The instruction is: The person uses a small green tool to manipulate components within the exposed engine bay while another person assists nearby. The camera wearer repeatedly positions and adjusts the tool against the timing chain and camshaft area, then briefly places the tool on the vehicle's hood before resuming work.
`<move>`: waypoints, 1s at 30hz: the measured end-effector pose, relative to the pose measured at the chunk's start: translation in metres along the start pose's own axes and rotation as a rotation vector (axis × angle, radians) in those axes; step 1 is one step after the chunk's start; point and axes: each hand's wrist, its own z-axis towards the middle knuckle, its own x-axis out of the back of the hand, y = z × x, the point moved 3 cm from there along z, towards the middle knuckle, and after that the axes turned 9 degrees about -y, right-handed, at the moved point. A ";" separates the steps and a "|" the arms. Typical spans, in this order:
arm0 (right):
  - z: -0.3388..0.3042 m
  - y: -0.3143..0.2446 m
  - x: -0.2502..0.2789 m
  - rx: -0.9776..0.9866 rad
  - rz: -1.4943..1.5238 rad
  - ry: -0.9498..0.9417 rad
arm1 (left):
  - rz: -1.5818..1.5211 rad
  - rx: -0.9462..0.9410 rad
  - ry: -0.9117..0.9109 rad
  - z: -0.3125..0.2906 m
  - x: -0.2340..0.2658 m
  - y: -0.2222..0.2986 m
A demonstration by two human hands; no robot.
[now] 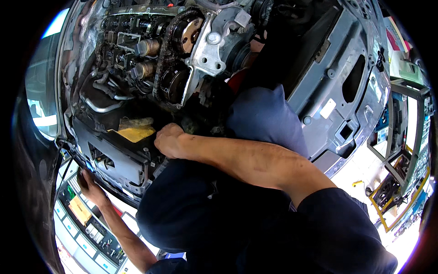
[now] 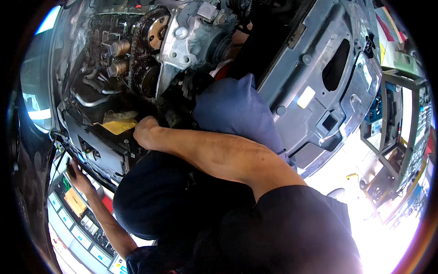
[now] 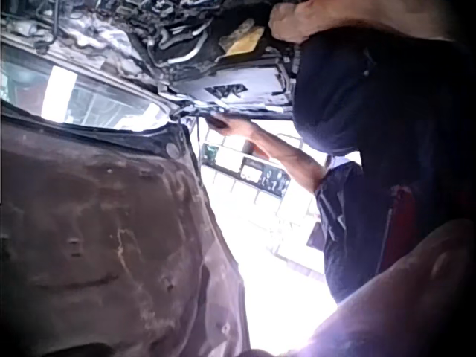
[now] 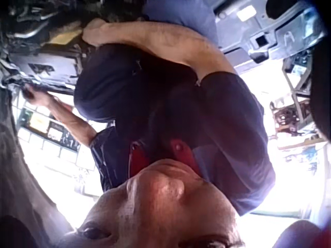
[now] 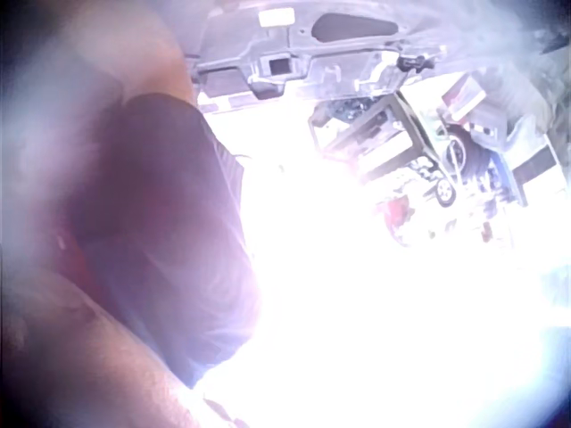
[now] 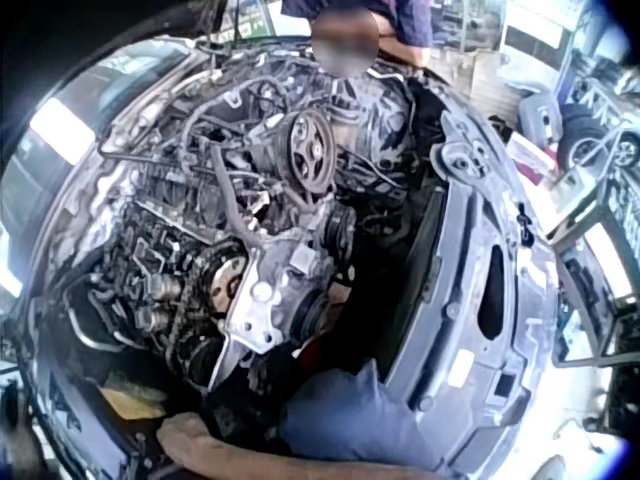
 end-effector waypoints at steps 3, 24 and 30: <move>0.001 0.005 0.002 -0.067 -0.029 -0.001 | 0.057 -0.193 -0.077 -0.005 -0.059 0.117; 0.027 0.015 -0.045 0.130 0.078 0.121 | 0.743 -0.659 -1.153 -0.116 -0.192 0.250; 0.020 0.007 -0.050 0.136 0.071 0.073 | 0.720 -0.722 -1.154 -0.126 -0.197 0.248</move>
